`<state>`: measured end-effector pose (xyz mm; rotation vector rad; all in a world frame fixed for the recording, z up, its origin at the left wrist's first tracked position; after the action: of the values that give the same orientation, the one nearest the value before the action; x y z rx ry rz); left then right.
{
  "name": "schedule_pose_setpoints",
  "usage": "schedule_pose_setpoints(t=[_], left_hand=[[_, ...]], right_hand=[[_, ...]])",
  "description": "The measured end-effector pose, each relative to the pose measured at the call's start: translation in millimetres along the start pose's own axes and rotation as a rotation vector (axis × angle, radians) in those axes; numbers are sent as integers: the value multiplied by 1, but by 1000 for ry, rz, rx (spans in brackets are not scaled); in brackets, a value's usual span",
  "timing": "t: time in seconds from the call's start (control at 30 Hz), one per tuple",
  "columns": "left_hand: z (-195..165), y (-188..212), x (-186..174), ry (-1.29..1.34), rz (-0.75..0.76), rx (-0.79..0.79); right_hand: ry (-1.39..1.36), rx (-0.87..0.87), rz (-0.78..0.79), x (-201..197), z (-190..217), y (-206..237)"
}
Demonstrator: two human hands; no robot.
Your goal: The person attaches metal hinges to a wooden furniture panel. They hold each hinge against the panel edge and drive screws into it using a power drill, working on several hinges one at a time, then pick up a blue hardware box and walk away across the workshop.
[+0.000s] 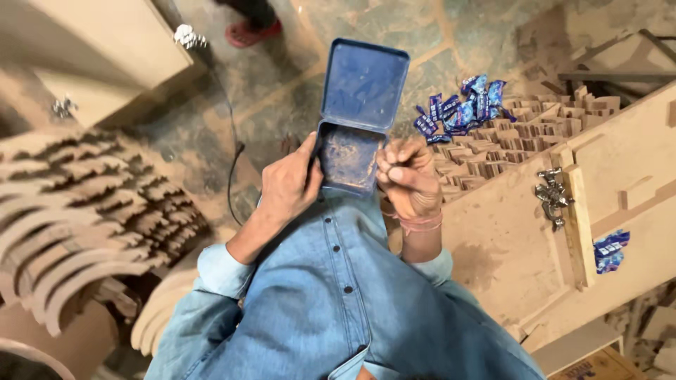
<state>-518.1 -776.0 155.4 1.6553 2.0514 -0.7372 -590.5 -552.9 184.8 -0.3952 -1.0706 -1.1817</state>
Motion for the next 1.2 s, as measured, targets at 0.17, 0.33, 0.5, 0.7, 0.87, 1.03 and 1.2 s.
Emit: schedule_pose_setpoints(t=[0.17,0.33,0.5,0.7,0.87,1.03,1.2], left_hand=[[19,-97,21,-67,78,79],[29,-204,62,-146,126,79],[32,-309,85,-83,15,-72],[63,-411,80,842,-143,-663],[98,-488,62,1052,-248,-662],[150,-587,38,1247,-327,-698],[201,-687,-4,1343,-241,-747]], right_hand=[[-362,44,26,-11,33,-78],[-499,266,-69,-30,70,-177],[-362,208,-171,-57,132,-276],[-58,188,-413,-102,120,-430],[183,431,-271,-79,100,-542],[301,442,-38,4,107,-701],[435,300,111,99,109,-841]])
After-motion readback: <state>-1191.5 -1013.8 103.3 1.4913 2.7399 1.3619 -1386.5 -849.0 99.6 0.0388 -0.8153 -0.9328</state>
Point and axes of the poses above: each hand's wrist, its own y-axis away from the middle knuckle, its own x-axis out of the palm, z = x × y, the point moved 1 cm from there along -y, towards the middle knuckle, and after that the axes turned 6 degrees about -x, right-handed, at the moved point
